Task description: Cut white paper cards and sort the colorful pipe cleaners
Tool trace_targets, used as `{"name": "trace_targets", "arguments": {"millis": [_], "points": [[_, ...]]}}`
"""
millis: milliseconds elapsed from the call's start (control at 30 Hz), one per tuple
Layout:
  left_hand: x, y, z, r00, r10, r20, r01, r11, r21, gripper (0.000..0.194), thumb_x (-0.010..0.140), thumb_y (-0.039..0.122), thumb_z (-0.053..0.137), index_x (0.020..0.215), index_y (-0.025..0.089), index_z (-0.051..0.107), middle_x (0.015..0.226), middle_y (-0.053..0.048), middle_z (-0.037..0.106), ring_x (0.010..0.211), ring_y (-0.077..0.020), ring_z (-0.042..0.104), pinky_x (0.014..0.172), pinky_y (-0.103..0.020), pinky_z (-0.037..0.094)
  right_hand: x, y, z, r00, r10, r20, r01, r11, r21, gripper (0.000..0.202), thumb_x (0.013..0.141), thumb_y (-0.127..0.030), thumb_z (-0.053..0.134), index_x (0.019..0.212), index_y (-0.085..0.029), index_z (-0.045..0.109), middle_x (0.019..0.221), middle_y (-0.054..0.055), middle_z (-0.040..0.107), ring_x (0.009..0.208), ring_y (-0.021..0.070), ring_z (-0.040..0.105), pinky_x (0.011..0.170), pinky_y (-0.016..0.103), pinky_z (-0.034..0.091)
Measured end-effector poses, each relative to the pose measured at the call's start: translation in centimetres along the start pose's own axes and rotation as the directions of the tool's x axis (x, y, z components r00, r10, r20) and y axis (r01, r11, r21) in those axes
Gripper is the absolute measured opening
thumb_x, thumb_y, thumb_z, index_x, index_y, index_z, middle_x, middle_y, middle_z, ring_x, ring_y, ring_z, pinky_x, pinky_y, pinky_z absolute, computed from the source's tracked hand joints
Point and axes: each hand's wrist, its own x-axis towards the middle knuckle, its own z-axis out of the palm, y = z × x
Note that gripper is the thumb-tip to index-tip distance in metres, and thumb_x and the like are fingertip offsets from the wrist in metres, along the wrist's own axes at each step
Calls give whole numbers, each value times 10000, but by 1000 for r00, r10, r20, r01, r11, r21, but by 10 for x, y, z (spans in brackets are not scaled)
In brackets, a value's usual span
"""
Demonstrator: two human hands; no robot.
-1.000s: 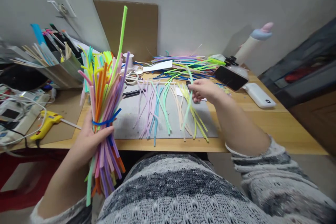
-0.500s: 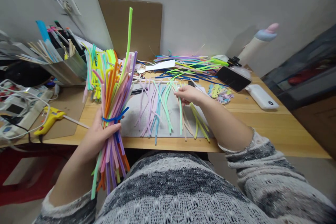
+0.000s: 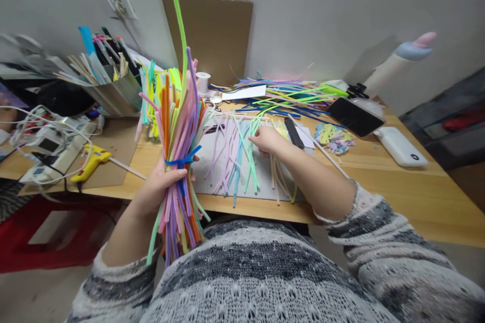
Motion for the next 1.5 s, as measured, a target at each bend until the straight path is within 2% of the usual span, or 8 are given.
{"name": "trace_targets", "arguments": {"millis": [167, 367, 567, 767, 933, 1100, 1300, 1500], "points": [[-2, 2, 0, 994, -63, 90, 74, 989, -129, 588, 689, 258, 642, 1252, 150, 511, 1164, -147, 619, 739, -218, 643, 537, -319, 562, -25, -20, -5, 996, -75, -57, 72, 996, -48, 294, 819, -396, 597, 952, -139, 647, 422, 2, 543, 354, 155, 525, 506, 283, 419], [-3, -1, 2, 992, -122, 32, 125, 983, -137, 569, 729, 189, 608, 1288, 153, 508, 1246, -142, 597, 972, -315, 660, 753, -413, 594, -66, -39, -11, 947, -299, -116, 317, 928, 197, 157, 790, -331, 627, 777, -175, 648, 472, -16, 555, 366, 115, 517, 466, 262, 405], [-6, -4, 3, 992, -96, -88, 82, 985, -152, 528, 733, 107, 595, 1256, 147, 535, 1382, -129, 493, 1178, -332, 545, 911, -419, 542, -92, -14, -44, 862, -44, -505, 403, 663, 630, 174, 819, -338, 549, 897, -185, 571, 539, -25, 587, 372, 117, 554, 362, 224, 404], [-7, -2, 1, 990, -117, -84, 99, 977, -191, 492, 746, 117, 575, 1235, 165, 563, 1405, -106, 474, 1218, -328, 510, 934, -403, 531, -97, -1, -26, 954, -46, -298, 258, 636, 727, 203, 781, -355, 584, 865, -170, 564, 510, -37, 577, 356, 109, 549, 334, 205, 399], [-8, 6, 0, 997, -68, -40, 58, 977, -203, 503, 750, 127, 524, 1248, 182, 565, 1404, -88, 479, 1239, -326, 490, 980, -444, 488, -99, -10, -4, 970, -174, -171, 244, 674, 697, 156, 795, -303, 543, 847, -161, 578, 573, -28, 576, 406, 94, 543, 384, 221, 414], [-5, 12, 0, 1000, -15, -27, 9, 980, -201, 554, 703, 134, 500, 1252, 170, 560, 1364, -88, 521, 1210, -330, 517, 1021, -500, 435, -101, -17, 7, 946, -281, -162, 316, 683, 659, 139, 814, -294, 545, 866, -179, 602, 698, -2, 602, 592, 119, 586, 506, 252, 445], [1, 19, 12, 1000, 11, 28, -4, 976, -218, 614, 690, 149, 494, 1303, 158, 515, 1347, -89, 537, 1221, -348, 502, 989, -517, 462, -105, -37, 15, 806, -518, -287, 592, 700, 399, 150, 840, -227, 551, 959, -228, 642, 1037, 43, 644, 1030, 179, 575, 955, 393, 412], [16, 20, 26, 993, -64, 103, 93, 947, -309, 544, 646, 173, 509, 1173, 75, 597, 1055, -135, 695, 973, -339, 654, 817, -488, 548, -108, -56, 29, 827, -557, -76, 468, 608, 642, 479, 877, -310, 525, 1337, -204, 441, 1264, 109, 571, 1165, 207, 540, 1017, 427, 401]]}}
